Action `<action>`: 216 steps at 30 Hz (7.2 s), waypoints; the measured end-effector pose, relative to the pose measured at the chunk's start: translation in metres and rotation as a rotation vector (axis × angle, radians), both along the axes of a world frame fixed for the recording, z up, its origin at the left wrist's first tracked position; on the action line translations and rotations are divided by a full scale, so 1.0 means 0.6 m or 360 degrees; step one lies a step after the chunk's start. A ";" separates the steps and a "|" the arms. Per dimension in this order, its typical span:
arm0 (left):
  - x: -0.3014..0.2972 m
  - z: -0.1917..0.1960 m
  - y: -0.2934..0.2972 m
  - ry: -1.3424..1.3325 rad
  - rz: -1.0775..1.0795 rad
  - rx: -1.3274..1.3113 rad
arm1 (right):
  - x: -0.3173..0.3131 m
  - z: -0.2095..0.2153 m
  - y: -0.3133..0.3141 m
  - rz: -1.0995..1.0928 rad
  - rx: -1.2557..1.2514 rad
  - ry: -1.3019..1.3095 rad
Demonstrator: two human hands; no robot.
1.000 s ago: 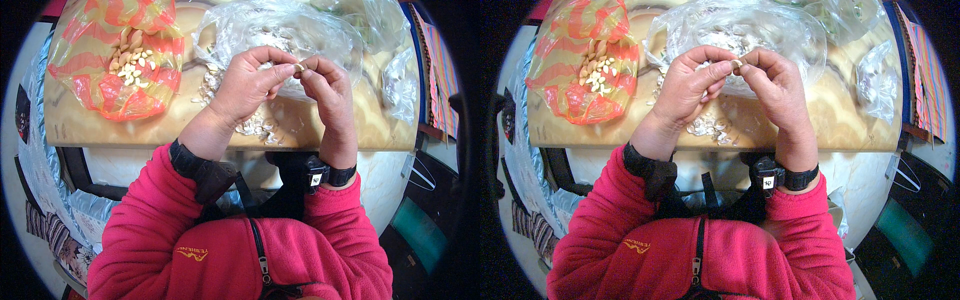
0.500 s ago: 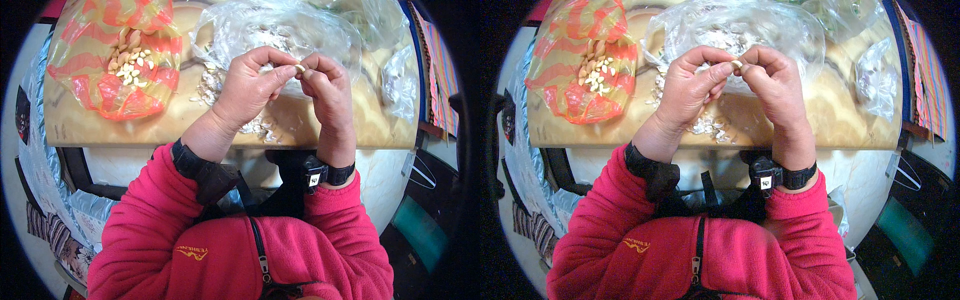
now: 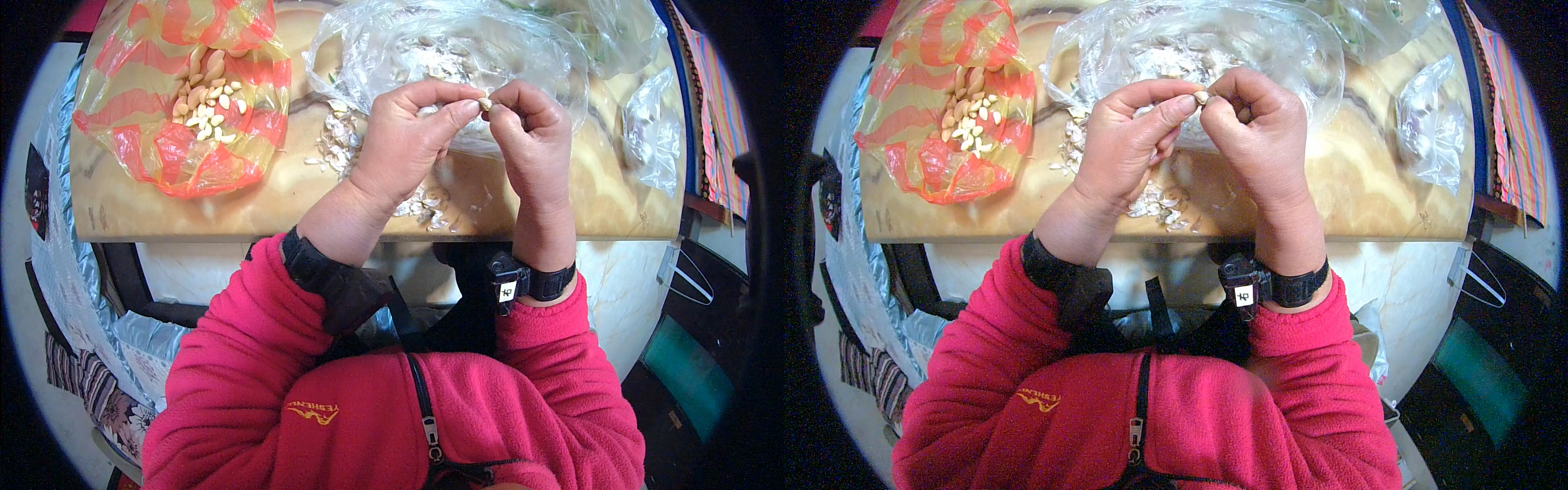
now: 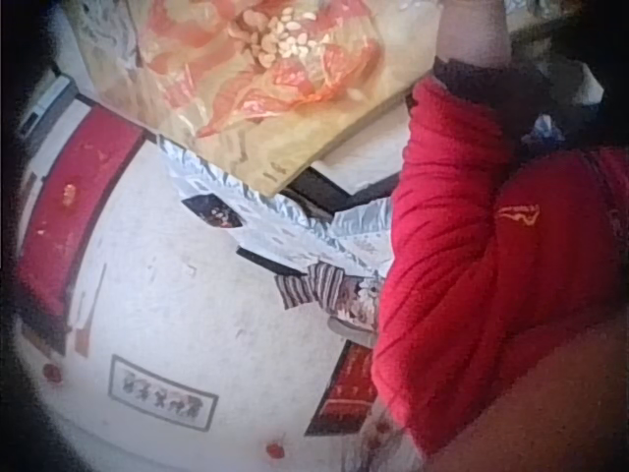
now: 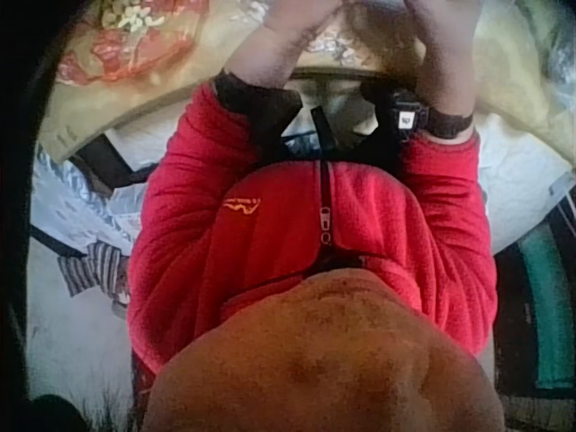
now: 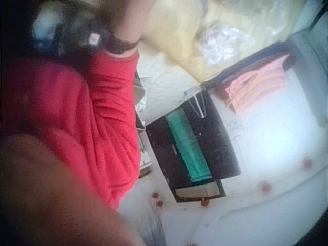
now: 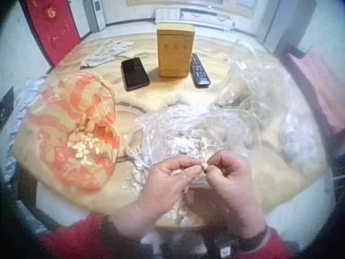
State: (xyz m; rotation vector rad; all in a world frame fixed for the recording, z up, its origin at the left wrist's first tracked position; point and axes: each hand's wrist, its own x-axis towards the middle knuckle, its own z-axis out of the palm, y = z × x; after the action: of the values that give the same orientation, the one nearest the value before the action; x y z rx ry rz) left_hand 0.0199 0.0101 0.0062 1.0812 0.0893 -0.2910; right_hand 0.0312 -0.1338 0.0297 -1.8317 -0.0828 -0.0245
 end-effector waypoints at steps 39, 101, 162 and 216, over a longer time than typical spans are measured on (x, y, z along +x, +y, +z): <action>0.011 -0.011 0.019 0.0384 -0.0140 -0.0760 | 0.012 -0.015 -0.016 -0.0144 0.0183 0.0085; 0.006 -0.003 0.025 0.0214 -0.0204 -0.0319 | 0.001 0.002 -0.003 0.0113 -0.0047 0.0127; 0.011 -0.013 0.029 0.0203 -0.0184 -0.0785 | -0.003 0.003 0.016 0.0013 -0.0342 -0.0468; 0.012 -0.013 0.035 0.0274 -0.0279 -0.0899 | 0.012 -0.008 -0.010 -0.0248 -0.0832 -0.0508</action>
State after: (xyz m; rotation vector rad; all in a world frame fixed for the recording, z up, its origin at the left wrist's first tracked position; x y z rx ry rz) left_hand 0.0269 0.0309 -0.0015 0.5017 0.0601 -0.5312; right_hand 0.0381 -0.1397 0.0246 -2.3398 -0.1838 -0.4417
